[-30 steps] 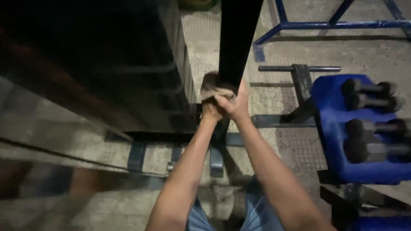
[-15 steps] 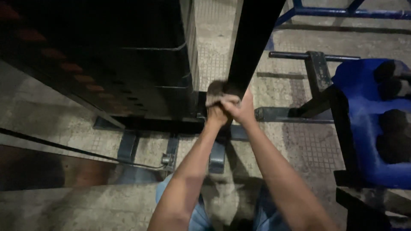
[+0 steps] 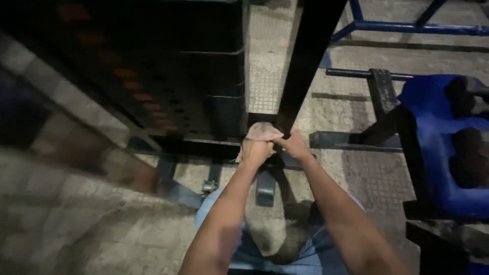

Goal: Wiping down a gym cable pulley machine with a rag.

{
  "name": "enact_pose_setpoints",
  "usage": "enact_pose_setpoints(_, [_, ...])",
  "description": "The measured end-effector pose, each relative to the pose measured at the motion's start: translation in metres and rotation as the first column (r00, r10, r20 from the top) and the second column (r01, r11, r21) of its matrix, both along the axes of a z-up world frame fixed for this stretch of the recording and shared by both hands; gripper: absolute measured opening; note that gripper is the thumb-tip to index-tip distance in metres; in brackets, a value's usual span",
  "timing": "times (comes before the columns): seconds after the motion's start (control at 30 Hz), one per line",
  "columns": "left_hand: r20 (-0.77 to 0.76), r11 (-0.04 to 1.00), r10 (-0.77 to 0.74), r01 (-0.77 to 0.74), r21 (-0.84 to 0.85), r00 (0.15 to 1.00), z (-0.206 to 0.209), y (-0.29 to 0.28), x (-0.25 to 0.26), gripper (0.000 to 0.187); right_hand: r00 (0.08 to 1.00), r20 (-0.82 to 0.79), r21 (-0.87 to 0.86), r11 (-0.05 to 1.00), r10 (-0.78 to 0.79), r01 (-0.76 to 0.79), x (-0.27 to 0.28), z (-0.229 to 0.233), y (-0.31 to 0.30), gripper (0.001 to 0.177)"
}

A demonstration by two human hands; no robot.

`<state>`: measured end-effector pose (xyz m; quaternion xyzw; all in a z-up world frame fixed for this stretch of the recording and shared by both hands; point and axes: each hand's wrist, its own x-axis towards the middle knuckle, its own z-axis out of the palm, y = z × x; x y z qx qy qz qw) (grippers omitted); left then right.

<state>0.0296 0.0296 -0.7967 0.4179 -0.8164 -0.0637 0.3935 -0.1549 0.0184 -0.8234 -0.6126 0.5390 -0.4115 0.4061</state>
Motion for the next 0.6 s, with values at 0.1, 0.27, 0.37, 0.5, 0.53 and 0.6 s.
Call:
enact_pose_setpoints(0.1, [0.076,0.91,0.183,-0.198,0.365,0.98,0.014,0.008,0.01,0.027,0.995,0.075,0.13,0.99,-0.067,0.057,0.007,0.008,0.009,0.04])
enact_pose_setpoints(0.27, [-0.301,0.534,0.506,-0.02,0.845,0.808,0.051,0.032,0.012,0.044,0.992,0.041,0.174,0.978,-0.12,0.111,0.006,-0.012,0.026,0.047])
enact_pose_setpoints(0.37, [-0.561,0.665,0.59,0.043,0.745,0.581,-0.029,-0.002,-0.004,0.043,0.961,0.157,0.256,0.949,-0.229,0.184,0.004,-0.022,0.031,0.056])
enact_pose_setpoints(0.5, [-0.695,0.704,0.694,0.021,0.709,0.188,-0.107,-0.021,-0.022,0.032,0.712,0.617,0.41,0.909,-0.334,0.071,-0.012,-0.041,0.059,0.045])
enact_pose_setpoints(0.53, [-0.694,0.704,0.694,0.02,0.71,0.191,-0.1,-0.013,-0.018,0.032,0.71,0.619,0.411,0.909,-0.335,0.071,-0.013,-0.035,0.06,0.045])
enact_pose_setpoints(0.6, [-0.725,0.81,0.576,-0.142,0.569,0.379,-0.089,0.01,-0.011,0.043,0.651,0.639,0.464,0.88,-0.41,0.098,-0.016,-0.026,0.069,0.037])
